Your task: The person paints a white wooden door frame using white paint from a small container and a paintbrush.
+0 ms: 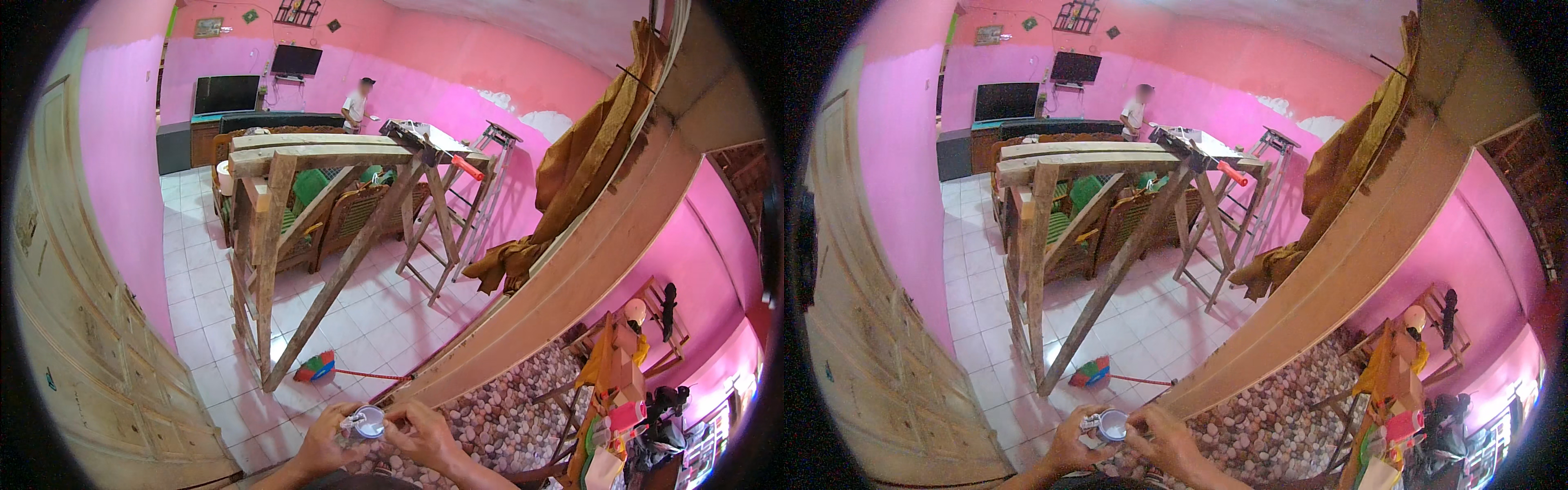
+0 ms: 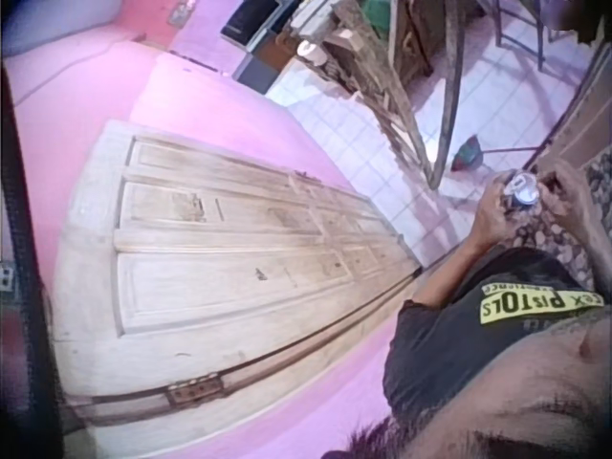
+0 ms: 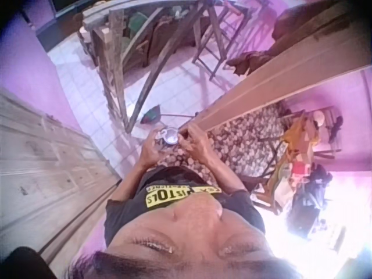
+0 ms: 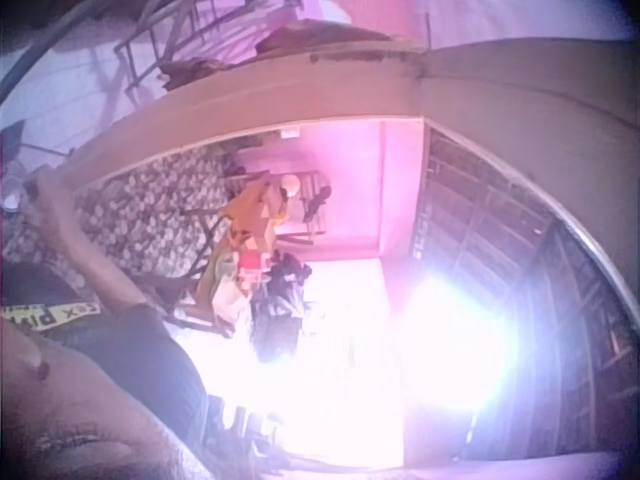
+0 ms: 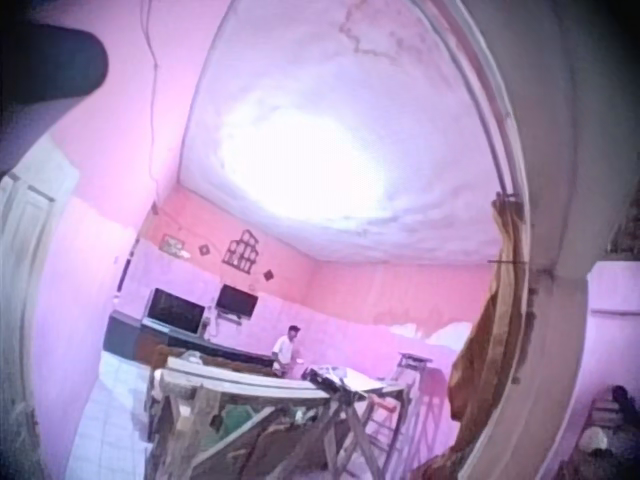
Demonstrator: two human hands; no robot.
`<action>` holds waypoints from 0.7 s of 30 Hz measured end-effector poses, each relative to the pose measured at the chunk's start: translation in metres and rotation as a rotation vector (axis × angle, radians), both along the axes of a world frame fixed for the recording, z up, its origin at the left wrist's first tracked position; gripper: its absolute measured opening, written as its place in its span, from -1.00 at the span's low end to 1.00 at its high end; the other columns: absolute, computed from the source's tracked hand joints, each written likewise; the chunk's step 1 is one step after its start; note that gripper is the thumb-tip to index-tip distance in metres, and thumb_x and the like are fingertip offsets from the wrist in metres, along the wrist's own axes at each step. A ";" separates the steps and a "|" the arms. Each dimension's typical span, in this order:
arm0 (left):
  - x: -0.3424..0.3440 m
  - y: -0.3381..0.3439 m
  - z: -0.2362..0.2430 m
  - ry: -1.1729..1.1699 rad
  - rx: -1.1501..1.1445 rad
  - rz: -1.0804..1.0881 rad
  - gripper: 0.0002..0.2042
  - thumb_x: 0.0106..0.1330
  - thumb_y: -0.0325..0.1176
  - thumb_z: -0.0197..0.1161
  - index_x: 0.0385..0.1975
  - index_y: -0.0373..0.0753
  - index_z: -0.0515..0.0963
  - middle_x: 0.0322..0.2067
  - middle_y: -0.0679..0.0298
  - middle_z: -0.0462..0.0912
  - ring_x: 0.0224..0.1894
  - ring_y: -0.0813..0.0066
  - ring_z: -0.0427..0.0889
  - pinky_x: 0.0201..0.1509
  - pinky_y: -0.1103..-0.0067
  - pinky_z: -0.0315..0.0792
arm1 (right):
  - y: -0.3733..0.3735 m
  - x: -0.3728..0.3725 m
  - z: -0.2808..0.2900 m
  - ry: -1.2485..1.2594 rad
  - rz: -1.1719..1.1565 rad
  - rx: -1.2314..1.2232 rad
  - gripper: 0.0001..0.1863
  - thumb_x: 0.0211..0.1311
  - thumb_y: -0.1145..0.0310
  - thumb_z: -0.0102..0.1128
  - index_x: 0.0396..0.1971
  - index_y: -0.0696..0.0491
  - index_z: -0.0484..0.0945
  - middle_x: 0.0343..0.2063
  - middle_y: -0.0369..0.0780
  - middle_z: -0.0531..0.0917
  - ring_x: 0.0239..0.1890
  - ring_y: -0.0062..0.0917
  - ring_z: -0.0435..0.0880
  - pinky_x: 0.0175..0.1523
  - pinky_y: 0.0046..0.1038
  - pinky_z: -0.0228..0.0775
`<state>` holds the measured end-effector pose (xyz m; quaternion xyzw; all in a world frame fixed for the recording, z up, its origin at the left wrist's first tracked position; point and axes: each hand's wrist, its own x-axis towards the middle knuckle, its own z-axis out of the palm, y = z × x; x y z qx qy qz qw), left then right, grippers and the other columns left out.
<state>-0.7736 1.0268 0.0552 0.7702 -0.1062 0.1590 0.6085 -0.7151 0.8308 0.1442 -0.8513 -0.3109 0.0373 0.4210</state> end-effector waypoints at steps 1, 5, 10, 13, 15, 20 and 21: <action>0.000 -0.002 0.005 0.002 0.000 -0.005 -0.27 -0.02 -0.28 0.64 0.20 -0.24 0.46 0.03 0.27 0.58 -0.15 0.56 0.60 -0.15 0.59 0.51 | 0.000 -0.002 0.001 0.002 -0.005 0.000 -0.79 0.27 0.34 0.33 -0.19 0.14 0.59 -0.31 -0.11 0.63 -0.24 -0.23 0.67 -0.09 -0.30 0.52; -0.002 -0.009 0.012 0.046 -0.110 -0.035 -0.34 -0.02 -0.33 0.58 0.15 -0.29 0.49 0.03 0.14 0.62 0.08 0.16 0.59 0.20 0.37 0.45 | 0.001 -0.004 0.002 -0.006 0.005 0.009 -0.77 0.28 0.33 0.32 -0.18 0.14 0.59 -0.28 -0.10 0.64 -0.18 -0.21 0.66 -0.06 -0.28 0.51; 0.003 -0.014 0.011 0.028 -0.129 -0.054 -0.34 -0.02 -0.34 0.58 0.14 -0.29 0.50 0.05 0.13 0.62 0.09 0.17 0.60 0.21 0.38 0.45 | -0.010 0.002 0.000 -0.113 -0.018 -0.018 -0.77 0.27 0.34 0.32 -0.17 0.14 0.59 -0.26 -0.09 0.63 -0.15 -0.21 0.65 -0.06 -0.28 0.50; 0.005 -0.015 0.011 0.012 -0.111 -0.053 -0.35 -0.03 -0.33 0.59 0.14 -0.29 0.50 0.05 0.12 0.63 0.09 0.16 0.60 0.21 0.37 0.46 | -0.013 -0.004 0.004 -0.119 -0.047 -0.029 -0.77 0.26 0.35 0.33 -0.17 0.15 0.58 -0.25 -0.08 0.63 -0.14 -0.20 0.65 -0.06 -0.28 0.51; 0.005 -0.017 0.007 0.037 -0.173 -0.063 -0.34 -0.02 -0.34 0.58 0.15 -0.29 0.50 0.05 0.11 0.62 0.10 0.17 0.60 0.21 0.37 0.46 | -0.011 -0.009 0.011 0.011 -0.021 0.014 -0.76 0.24 0.36 0.35 -0.18 0.15 0.57 -0.26 -0.08 0.63 -0.16 -0.18 0.65 -0.08 -0.26 0.50; 0.007 -0.016 0.015 0.061 -0.113 -0.054 -0.34 -0.03 -0.38 0.54 0.16 -0.28 0.50 0.05 0.11 0.62 0.12 0.16 0.59 0.23 0.38 0.45 | -0.010 0.005 0.000 -0.115 -0.011 0.013 -0.78 0.22 0.38 0.35 -0.21 0.14 0.57 -0.29 -0.09 0.63 -0.23 -0.16 0.64 -0.15 -0.24 0.51; 0.007 -0.016 0.014 0.064 -0.096 -0.043 -0.34 -0.04 -0.40 0.53 0.17 -0.29 0.50 0.05 0.10 0.62 0.12 0.16 0.59 0.23 0.38 0.45 | -0.011 0.007 -0.001 -0.204 0.001 0.013 -0.79 0.22 0.39 0.35 -0.22 0.13 0.57 -0.30 -0.09 0.63 -0.25 -0.16 0.64 -0.18 -0.23 0.51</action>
